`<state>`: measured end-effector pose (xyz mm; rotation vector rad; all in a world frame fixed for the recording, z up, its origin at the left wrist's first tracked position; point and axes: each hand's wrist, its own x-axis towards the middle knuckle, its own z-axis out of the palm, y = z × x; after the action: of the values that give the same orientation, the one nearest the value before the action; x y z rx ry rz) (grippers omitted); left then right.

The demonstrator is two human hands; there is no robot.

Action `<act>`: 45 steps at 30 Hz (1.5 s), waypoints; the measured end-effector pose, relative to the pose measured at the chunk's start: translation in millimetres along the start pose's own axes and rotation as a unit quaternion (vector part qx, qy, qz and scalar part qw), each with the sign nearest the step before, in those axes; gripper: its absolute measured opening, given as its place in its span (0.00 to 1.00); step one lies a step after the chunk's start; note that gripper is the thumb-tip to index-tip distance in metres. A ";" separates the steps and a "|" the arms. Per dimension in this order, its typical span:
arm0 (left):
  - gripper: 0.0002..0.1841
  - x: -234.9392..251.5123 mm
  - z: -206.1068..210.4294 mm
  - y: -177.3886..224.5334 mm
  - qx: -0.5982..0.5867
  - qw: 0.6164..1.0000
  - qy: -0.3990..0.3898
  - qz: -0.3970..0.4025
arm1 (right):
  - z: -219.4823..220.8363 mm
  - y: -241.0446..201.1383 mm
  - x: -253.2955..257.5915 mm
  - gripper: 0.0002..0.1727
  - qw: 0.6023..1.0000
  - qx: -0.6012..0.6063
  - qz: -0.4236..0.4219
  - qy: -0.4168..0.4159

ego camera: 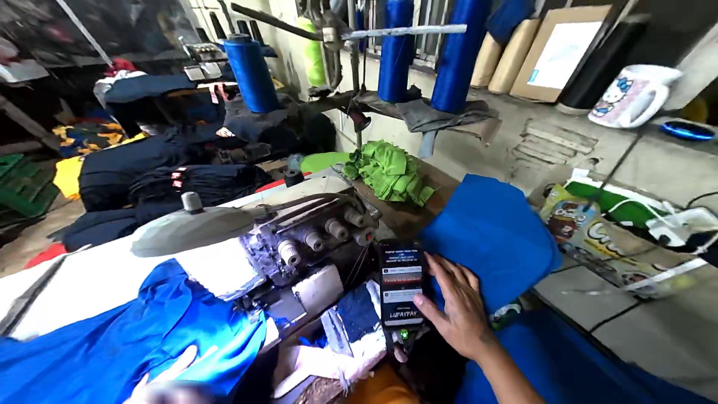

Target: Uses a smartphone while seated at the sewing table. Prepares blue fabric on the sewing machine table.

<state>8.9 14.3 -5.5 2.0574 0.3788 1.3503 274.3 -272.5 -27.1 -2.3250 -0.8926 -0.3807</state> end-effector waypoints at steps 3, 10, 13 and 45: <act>0.10 -3.4 -4.4 -8.8 -0.001 1.000 -0.002 -0.002 | -2.5 4.4 -0.1 0.33 0.999 0.041 -0.013 -0.003; 0.09 -0.1 3.8 16.2 0.035 0.995 0.034 -0.083 | -3.7 4.6 -0.6 0.37 0.999 0.031 -0.025 -0.012; 0.06 8.0 17.3 42.6 0.056 0.984 0.078 -0.150 | -1.5 2.8 0.1 0.46 1.000 0.012 -0.022 -0.004; 0.10 -3.3 1.6 2.6 -0.041 0.999 0.021 -0.008 | -7.0 -1.6 1.8 0.56 0.998 -0.036 -0.007 -0.041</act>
<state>8.6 9.9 -6.6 1.9585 0.3519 1.3778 274.2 -275.1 -20.1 -2.4166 -0.9494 -0.3312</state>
